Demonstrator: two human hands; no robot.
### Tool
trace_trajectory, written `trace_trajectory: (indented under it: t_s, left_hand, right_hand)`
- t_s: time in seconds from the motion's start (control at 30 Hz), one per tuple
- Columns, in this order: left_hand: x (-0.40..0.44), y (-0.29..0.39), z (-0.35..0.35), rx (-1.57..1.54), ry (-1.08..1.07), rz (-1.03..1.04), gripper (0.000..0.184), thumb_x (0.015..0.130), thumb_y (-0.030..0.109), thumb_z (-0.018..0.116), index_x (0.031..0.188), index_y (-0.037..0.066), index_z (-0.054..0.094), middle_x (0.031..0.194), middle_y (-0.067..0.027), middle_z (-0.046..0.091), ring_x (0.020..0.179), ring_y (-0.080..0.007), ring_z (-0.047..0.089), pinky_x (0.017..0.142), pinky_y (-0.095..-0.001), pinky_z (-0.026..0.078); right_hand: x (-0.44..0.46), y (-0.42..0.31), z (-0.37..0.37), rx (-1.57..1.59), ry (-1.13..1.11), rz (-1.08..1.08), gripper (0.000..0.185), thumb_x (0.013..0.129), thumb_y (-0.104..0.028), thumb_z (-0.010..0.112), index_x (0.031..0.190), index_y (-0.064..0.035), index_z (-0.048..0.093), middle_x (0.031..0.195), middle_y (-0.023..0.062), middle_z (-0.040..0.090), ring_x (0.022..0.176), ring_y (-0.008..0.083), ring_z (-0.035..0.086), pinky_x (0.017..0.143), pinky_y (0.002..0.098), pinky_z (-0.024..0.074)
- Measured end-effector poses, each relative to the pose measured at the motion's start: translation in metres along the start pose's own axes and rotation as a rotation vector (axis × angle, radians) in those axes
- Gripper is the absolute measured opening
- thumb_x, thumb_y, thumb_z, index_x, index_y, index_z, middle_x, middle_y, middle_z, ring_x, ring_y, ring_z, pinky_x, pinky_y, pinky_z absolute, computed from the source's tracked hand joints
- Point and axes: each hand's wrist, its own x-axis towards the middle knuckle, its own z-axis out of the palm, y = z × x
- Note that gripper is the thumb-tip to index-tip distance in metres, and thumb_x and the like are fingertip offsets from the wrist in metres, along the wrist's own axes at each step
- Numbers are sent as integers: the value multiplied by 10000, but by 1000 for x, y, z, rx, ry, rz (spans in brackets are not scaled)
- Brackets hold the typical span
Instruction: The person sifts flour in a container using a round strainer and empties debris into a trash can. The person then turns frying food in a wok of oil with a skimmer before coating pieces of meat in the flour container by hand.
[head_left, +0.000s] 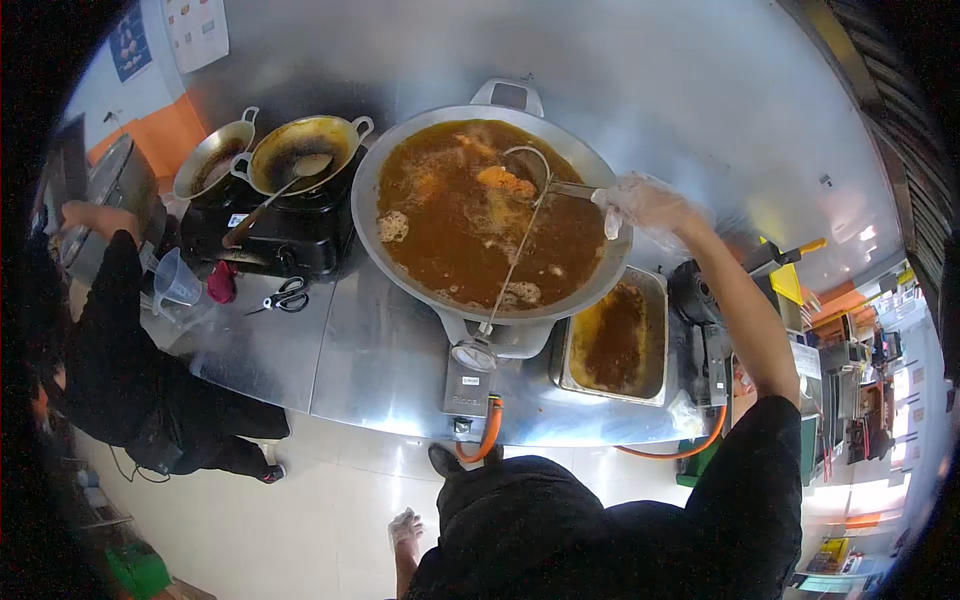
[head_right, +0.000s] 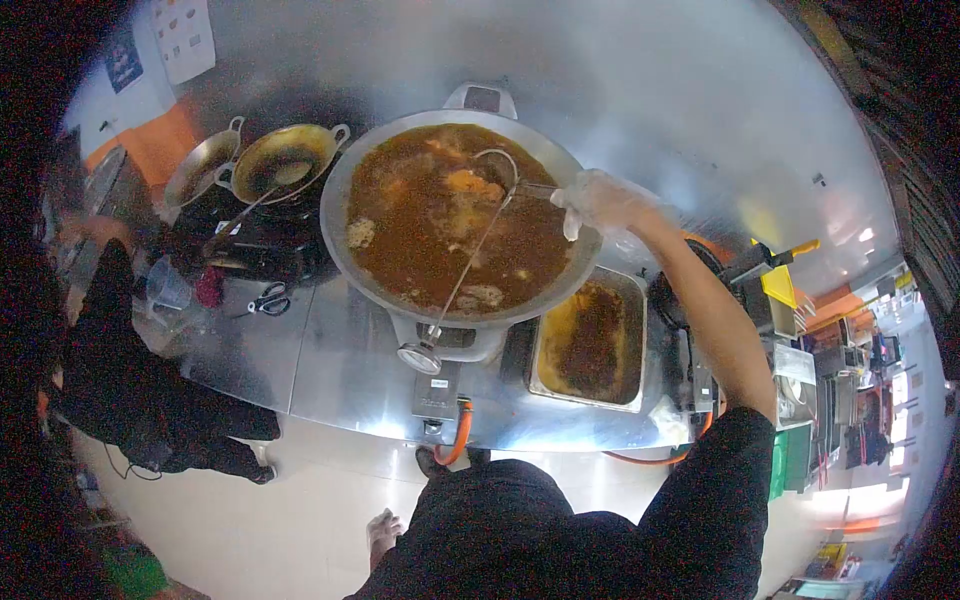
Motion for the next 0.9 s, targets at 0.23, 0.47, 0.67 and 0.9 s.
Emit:
trace_trajectory:
  t_s: [0.23,0.47,0.67,0.9]
  left_hand:
    - [-6,5,-2,-16,34,11,402,868,377,625,1109,58,580,900,-89,635,657,-204,591,575,-329,478]
    - [-21,-6,-4,-26,21,69,393,888,367,598,1112,45,576,918,-99,643,664,-197,599,587,-335,489]
    - [-25,-11,-3,48,47,69,388,898,355,586,1120,37,577,914,-104,648,669,-199,601,586,-340,493]
    - [-9,4,-16,-98,-128,7,288,874,318,625,991,55,601,850,-91,633,623,-184,588,530,-305,477]
  right_hand:
    - [3,-1,-19,-8,10,172,181,870,-185,476,909,-71,611,868,185,604,895,371,577,815,461,466]
    - [-17,22,-27,-313,83,152,148,855,-162,470,897,-77,584,888,172,596,904,333,592,809,437,487]
    - [-36,0,-36,-478,-224,336,336,876,-143,454,1197,-64,513,1100,119,596,1049,251,556,882,368,450]
    - [-86,19,23,-362,292,-203,170,864,-182,488,864,-56,602,813,141,634,720,289,617,697,415,504]
